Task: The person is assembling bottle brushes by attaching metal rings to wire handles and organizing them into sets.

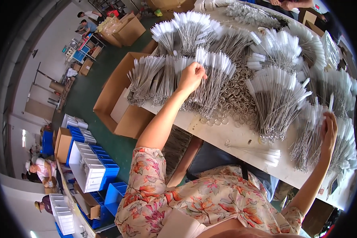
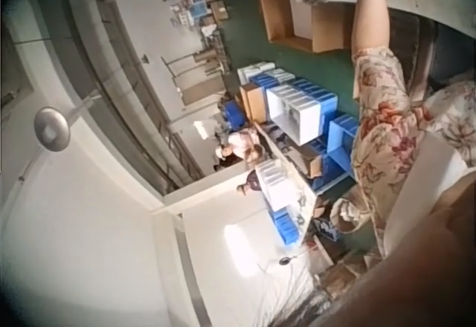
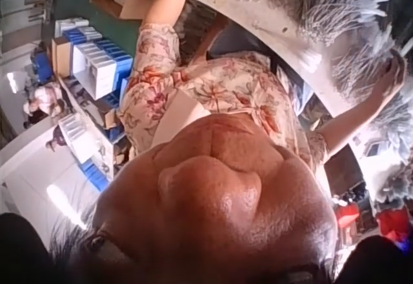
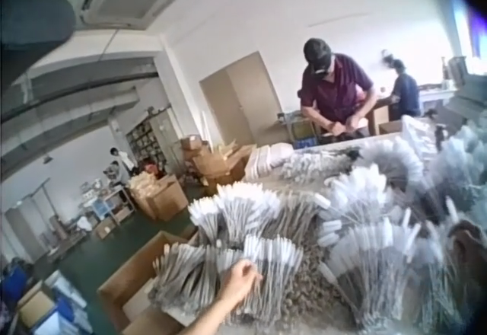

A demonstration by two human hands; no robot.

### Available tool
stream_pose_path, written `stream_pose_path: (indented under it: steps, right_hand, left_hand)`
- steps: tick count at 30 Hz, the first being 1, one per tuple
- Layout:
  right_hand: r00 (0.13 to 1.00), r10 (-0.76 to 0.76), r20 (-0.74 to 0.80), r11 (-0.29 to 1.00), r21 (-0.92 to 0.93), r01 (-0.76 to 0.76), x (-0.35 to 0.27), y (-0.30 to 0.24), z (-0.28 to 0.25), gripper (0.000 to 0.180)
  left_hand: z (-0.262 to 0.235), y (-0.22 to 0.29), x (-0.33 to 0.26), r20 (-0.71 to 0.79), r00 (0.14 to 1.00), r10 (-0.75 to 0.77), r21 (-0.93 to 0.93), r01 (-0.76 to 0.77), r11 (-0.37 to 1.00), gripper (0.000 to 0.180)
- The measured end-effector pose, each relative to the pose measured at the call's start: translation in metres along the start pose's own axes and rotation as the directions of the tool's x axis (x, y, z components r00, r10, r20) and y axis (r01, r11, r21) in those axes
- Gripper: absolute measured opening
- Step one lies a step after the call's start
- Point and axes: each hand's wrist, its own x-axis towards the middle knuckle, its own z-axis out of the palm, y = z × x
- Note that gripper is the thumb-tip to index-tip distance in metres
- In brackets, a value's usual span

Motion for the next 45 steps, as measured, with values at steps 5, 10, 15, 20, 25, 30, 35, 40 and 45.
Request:
stream_pose_path:
  steps: [5,10,15,20,25,30,35,40,45]
  right_hand:
    - [0.937,-0.312,-0.159,0.216,-0.972,-0.093,-0.031,0.033,0.032,0.026]
    - [0.948,-0.176,-0.264,0.436,-0.885,-0.165,-0.039,0.026,0.021,0.029]
    - [0.951,-0.181,-0.251,0.6,-0.794,-0.095,-0.02,0.03,0.018,0.026]
    - [0.963,-0.163,-0.216,0.532,-0.841,-0.098,-0.026,0.015,0.009,0.019]
    - [0.919,-0.28,-0.276,0.52,-0.849,-0.096,-0.036,-0.016,0.009,0.017]
    - [0.965,-0.151,-0.215,0.259,-0.951,-0.171,-0.037,-0.027,0.007,0.019]
    - [0.99,-0.135,-0.026,0.174,-0.985,-0.002,-0.037,-0.027,0.015,0.019]
    - [0.973,-0.052,-0.224,0.947,-0.32,-0.023,-0.06,-0.063,-0.028,0.022]
    - [0.746,-0.42,-0.516,0.451,-0.833,-0.322,-0.057,-0.055,-0.116,0.021]
  left_hand:
    - [0.004,0.036,-0.012,-0.429,0.895,0.123,-0.347,-0.289,0.892,0.013]
    - [0.035,0.098,-0.051,-0.398,0.894,0.205,-0.538,-0.409,0.737,0.023]
    - [0.084,0.074,-0.137,-0.339,0.894,0.294,-0.643,-0.448,0.621,0.04]
    - [0.132,0.034,-0.152,-0.31,0.93,0.197,-0.579,-0.349,0.737,0.038]
    - [0.111,0.056,-0.124,-0.369,0.886,0.281,-0.537,-0.45,0.714,0.04]
    - [0.102,0.058,-0.11,-0.347,0.923,0.167,-0.628,-0.361,0.689,0.038]
    - [0.095,0.057,-0.117,-0.304,0.945,0.116,-0.648,-0.295,0.703,0.037]
    - [0.073,0.046,-0.119,-0.282,0.956,0.078,-0.613,-0.242,0.752,0.035]
    - [0.067,0.043,-0.119,-0.219,0.976,-0.01,-0.699,-0.15,0.7,0.035]
